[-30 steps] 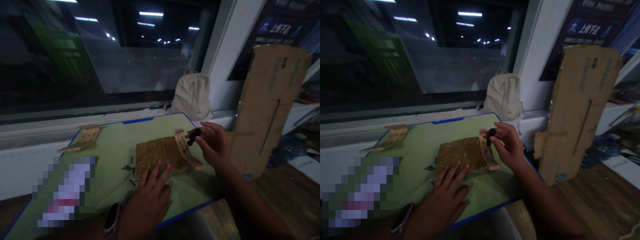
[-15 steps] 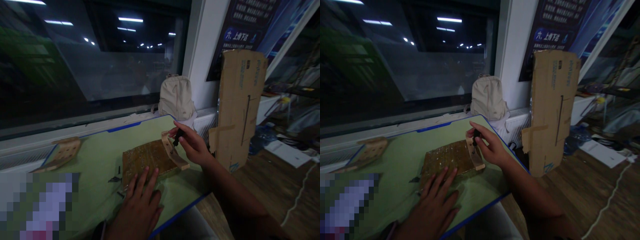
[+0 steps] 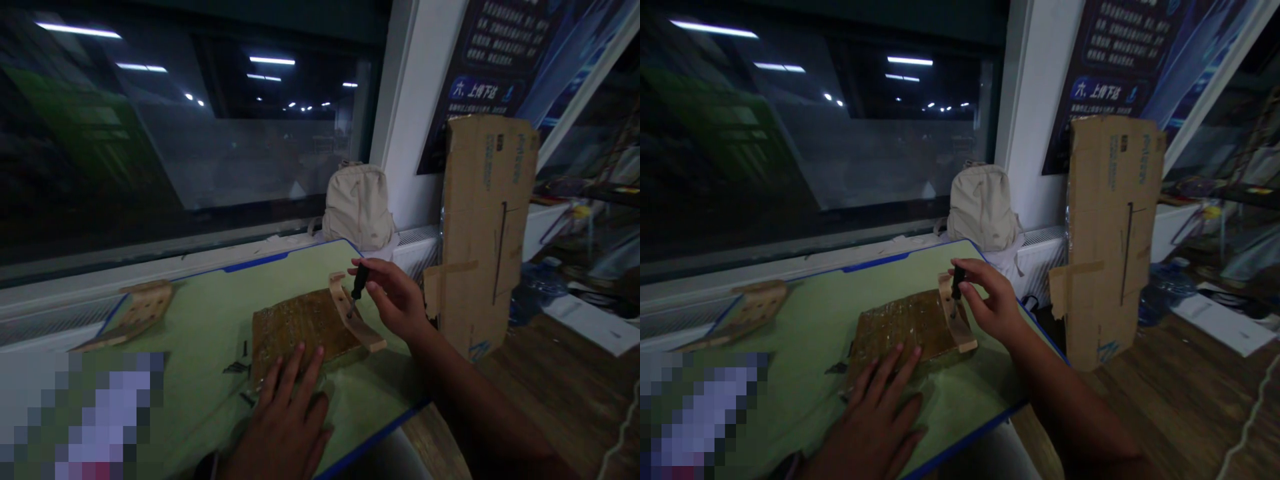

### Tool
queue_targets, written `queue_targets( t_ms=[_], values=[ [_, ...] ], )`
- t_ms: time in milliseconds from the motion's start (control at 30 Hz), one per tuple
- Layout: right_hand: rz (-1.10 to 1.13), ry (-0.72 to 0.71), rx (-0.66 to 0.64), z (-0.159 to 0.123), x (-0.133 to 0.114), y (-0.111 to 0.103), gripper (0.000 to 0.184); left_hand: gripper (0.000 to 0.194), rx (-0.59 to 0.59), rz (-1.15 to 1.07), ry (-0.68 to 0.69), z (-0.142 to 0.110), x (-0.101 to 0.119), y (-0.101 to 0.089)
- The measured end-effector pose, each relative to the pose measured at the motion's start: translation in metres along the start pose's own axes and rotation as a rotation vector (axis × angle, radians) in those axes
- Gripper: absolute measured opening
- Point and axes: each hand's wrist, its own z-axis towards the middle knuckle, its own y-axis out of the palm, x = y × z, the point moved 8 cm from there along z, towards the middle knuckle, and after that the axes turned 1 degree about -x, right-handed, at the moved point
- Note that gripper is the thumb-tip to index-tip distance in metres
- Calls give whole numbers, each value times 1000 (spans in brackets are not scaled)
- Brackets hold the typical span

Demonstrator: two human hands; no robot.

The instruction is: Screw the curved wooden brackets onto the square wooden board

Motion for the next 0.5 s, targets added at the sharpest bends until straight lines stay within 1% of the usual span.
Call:
queue_targets(
  t_ms=[133,200,300,367,433,500],
  values=[
    [155,69,-10,3,3,4,22,31,-1,10,-7,0,0,1],
    [172,79,15,5,6,3,25,31,-1,19,-5,0,0,1],
    [67,56,104,6,9,-8,32,32,1,42,3,-1,-1,1],
    [-73,19,120,8,5,-13,28,33,9,54,12,-1,-2,-1],
    [-184,-61,66,10,-6,-12,22,34,21,72,28,0,-1,-4],
    [-209,-168,0,11,-21,-8,23,35,20,90,35,1,0,-6]
  ],
)
